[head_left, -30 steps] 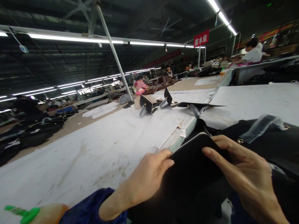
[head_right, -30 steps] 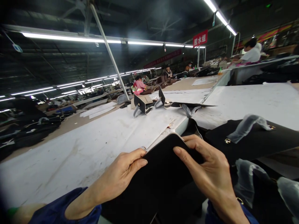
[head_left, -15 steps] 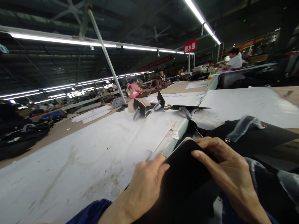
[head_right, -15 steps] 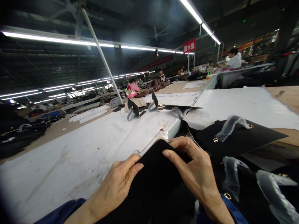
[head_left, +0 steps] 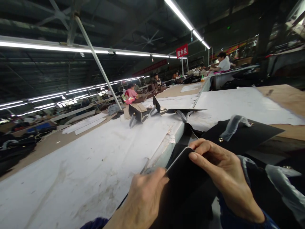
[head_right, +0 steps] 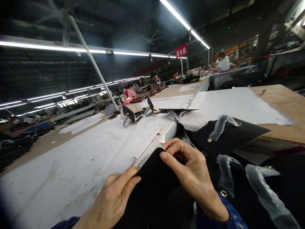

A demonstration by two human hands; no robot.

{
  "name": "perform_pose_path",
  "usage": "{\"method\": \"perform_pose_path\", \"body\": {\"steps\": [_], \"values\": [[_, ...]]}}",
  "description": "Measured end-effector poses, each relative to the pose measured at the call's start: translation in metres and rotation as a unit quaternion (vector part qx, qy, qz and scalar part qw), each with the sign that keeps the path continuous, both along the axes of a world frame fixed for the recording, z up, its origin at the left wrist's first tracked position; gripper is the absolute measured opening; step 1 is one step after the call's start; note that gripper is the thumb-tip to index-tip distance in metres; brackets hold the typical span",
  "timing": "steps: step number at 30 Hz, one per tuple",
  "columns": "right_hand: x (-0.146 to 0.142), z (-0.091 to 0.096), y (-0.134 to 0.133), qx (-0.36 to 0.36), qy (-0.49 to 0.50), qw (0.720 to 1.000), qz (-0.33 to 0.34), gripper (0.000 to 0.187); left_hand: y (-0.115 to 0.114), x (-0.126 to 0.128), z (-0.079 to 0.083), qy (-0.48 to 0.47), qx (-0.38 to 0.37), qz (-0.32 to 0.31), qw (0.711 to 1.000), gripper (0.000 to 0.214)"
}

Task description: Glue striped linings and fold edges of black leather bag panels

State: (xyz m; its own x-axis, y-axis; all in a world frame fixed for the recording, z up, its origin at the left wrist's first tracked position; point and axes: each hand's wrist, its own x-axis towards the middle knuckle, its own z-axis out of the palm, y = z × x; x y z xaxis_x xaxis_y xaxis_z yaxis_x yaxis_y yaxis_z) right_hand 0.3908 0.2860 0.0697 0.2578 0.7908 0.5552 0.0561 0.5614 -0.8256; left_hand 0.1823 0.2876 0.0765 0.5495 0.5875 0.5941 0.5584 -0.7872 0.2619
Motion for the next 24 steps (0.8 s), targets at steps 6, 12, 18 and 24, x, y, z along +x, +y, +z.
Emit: {"method": "perform_pose_path", "body": {"steps": [6, 12, 18, 24], "values": [[0.0, -0.005, 0.005, 0.004, 0.007, 1.0, 0.001, 0.023, 0.0, -0.005, -0.003, 0.026, -0.03, -0.001, 0.999, 0.025], [0.003, -0.005, 0.011, -0.018, 0.04, 0.999, 0.025, 0.027, 0.002, -0.005, -0.001, 0.024, -0.04, -0.005, 0.999, 0.025], [0.009, 0.0, 0.007, -0.041, -0.114, 0.992, 0.035, 0.031, 0.003, -0.004, -0.005, 0.02, -0.074, -0.023, 0.997, 0.023], [-0.003, 0.008, 0.0, -0.052, -0.136, 0.989, -0.003, 0.037, 0.007, -0.003, -0.001, 0.013, -0.207, -0.021, 0.978, 0.021]]}}
